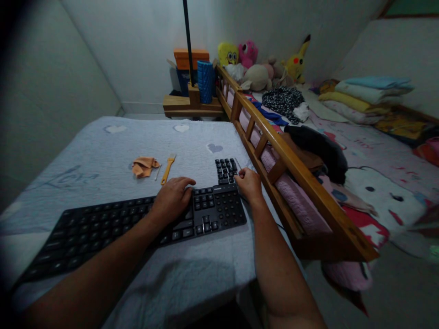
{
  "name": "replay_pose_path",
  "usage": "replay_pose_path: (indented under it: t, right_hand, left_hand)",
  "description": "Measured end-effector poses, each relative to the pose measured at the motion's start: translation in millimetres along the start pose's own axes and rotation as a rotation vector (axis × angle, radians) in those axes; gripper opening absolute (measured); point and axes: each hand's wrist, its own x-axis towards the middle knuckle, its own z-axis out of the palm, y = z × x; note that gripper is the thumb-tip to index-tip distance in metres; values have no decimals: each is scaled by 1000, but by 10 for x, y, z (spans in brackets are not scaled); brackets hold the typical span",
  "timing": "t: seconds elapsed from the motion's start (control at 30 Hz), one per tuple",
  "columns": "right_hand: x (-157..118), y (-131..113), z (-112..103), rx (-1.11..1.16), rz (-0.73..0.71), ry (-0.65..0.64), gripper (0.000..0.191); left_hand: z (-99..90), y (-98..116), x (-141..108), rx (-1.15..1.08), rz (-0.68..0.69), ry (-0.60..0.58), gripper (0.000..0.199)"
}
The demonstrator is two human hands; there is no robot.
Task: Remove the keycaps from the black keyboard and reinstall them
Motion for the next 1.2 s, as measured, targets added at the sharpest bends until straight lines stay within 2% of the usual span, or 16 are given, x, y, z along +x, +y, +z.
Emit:
replay_pose_path:
  t: [0.47, 0.8, 1.2]
  right_hand:
    - [-45, -102, -41, -137, 14, 2, 14]
    - [-36, -97, -50, -94, 42, -13, 12]
    - [-14, -45, -58, -219, -29, 8, 18]
  left_hand:
    - [-4, 9, -5, -3, -45, -53, 29]
    - [12, 7, -9, 45, -51, -81, 29]
    - [15, 15, -11, 58, -48, -85, 30]
